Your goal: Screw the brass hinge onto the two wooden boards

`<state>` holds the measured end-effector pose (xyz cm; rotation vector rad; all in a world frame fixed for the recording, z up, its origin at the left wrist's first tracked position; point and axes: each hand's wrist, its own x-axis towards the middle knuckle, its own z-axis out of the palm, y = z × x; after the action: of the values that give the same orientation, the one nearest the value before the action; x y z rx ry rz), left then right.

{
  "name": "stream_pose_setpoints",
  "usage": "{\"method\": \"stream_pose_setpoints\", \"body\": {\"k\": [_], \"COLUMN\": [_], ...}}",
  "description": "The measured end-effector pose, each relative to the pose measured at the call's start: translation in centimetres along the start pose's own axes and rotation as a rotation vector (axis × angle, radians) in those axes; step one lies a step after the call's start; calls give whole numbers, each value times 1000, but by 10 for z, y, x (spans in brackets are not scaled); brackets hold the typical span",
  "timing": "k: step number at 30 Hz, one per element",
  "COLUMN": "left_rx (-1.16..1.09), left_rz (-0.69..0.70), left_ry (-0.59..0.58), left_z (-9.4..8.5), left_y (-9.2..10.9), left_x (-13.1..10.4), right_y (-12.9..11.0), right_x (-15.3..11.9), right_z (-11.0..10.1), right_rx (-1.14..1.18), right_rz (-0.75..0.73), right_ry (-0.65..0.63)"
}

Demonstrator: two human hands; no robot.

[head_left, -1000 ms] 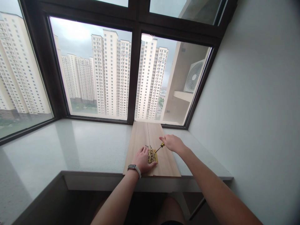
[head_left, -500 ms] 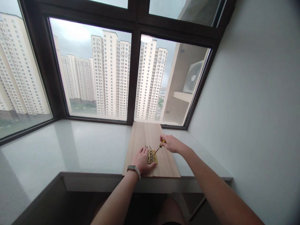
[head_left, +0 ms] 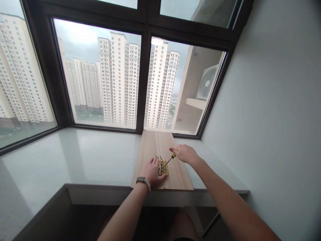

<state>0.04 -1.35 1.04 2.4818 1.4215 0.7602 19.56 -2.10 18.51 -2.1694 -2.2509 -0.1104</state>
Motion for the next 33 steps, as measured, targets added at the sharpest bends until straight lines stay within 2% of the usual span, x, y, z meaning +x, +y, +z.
{"method": "stream_pose_setpoints", "body": {"k": [5, 12, 18, 23, 26, 33], "left_rx": [7, 15, 14, 3, 2, -15], "left_rz": [-1, 6, 6, 3, 5, -8], "left_ry": [5, 14, 13, 17, 17, -2], "left_z": [2, 3, 4, 3, 2, -3], "left_y": [-2, -2, -3, -3, -2, 2], "left_x": [1, 1, 1, 0, 0, -1], "right_y": [0, -3, -5, -4, -4, -8], "right_x": [1, 1, -3, -3, -2, -2], "right_z": [4, 6, -3, -3, -1, -7], "right_rx": [0, 103, 147, 180, 136, -65], "right_rz": [-4, -204, -290, -335, -266, 24], "right_ry": [19, 18, -42, -85, -86, -41]}}
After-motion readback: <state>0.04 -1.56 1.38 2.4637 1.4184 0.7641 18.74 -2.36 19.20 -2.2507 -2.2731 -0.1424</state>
